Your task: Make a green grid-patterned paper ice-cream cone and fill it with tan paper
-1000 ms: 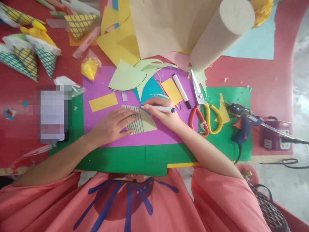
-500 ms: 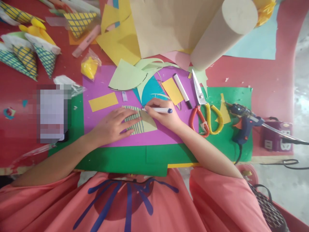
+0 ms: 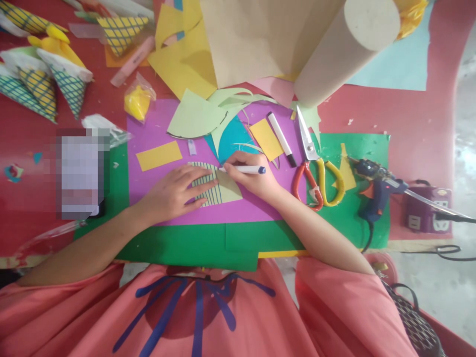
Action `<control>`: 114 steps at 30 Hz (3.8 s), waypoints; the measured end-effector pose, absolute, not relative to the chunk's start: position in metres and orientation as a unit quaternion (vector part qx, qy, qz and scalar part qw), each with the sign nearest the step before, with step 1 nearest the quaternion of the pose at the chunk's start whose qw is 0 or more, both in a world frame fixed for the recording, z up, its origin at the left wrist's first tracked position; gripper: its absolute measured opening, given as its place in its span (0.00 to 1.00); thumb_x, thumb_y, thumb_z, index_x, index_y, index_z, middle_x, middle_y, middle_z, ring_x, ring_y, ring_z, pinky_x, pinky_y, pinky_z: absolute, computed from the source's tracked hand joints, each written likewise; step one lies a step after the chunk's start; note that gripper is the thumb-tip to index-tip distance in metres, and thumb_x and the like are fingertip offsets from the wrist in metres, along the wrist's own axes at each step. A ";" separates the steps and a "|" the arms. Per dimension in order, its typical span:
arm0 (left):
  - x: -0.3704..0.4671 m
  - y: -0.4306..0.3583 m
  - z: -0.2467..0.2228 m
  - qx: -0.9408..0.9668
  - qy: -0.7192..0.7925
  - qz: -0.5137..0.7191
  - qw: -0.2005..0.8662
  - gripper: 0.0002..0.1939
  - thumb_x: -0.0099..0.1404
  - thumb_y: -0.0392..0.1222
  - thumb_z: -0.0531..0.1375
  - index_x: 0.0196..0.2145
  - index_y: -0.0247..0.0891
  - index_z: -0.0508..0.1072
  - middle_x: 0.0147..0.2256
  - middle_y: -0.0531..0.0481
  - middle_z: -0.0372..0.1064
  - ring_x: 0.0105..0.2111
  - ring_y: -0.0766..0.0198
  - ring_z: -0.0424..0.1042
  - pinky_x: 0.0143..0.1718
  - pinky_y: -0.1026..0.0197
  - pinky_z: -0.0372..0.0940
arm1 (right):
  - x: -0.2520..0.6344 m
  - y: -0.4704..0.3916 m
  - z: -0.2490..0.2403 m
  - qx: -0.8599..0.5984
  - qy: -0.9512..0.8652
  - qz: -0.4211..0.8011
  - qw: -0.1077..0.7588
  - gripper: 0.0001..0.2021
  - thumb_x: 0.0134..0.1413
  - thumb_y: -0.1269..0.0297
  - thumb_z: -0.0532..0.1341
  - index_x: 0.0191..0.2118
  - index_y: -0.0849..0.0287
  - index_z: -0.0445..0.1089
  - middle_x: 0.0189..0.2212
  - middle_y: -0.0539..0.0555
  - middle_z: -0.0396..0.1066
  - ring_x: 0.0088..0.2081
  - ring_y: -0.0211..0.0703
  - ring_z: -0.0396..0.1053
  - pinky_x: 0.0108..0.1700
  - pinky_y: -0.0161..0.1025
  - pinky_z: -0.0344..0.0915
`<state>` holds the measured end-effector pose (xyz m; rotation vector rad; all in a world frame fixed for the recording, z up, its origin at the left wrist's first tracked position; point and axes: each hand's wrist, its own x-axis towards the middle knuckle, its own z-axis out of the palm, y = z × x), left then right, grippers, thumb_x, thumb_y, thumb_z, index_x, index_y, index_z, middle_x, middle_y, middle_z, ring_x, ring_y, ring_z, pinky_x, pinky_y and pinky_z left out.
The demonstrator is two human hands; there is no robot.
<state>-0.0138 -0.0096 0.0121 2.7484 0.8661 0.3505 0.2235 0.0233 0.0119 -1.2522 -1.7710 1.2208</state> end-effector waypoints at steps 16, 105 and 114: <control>-0.014 -0.010 0.012 0.936 0.303 0.114 0.136 0.23 0.66 0.39 0.57 0.58 0.35 0.66 0.55 0.38 0.64 0.57 0.49 0.62 0.60 0.43 0.59 | 0.224 0.023 0.013 -0.466 -0.681 0.472 0.309 0.11 0.53 0.64 0.61 0.23 0.62 0.70 0.18 0.48 0.67 0.20 0.31 0.60 0.24 0.33 0.54; -0.015 -0.008 0.010 0.930 0.337 0.101 0.107 0.22 0.69 0.42 0.54 0.59 0.35 0.64 0.56 0.38 0.63 0.58 0.50 0.61 0.61 0.45 0.58 | 0.228 0.022 0.015 -0.373 -0.728 0.519 0.246 0.15 0.49 0.71 0.58 0.16 0.61 0.58 0.15 0.44 0.52 0.20 0.28 0.47 0.21 0.31 0.46; -0.015 -0.008 0.010 0.929 0.335 0.106 0.116 0.22 0.68 0.41 0.55 0.59 0.34 0.65 0.56 0.37 0.63 0.58 0.49 0.62 0.61 0.44 0.58 | 0.229 0.024 0.019 -0.371 -0.700 0.556 0.252 0.12 0.48 0.71 0.59 0.16 0.61 0.62 0.14 0.44 0.56 0.18 0.28 0.51 0.20 0.30 0.48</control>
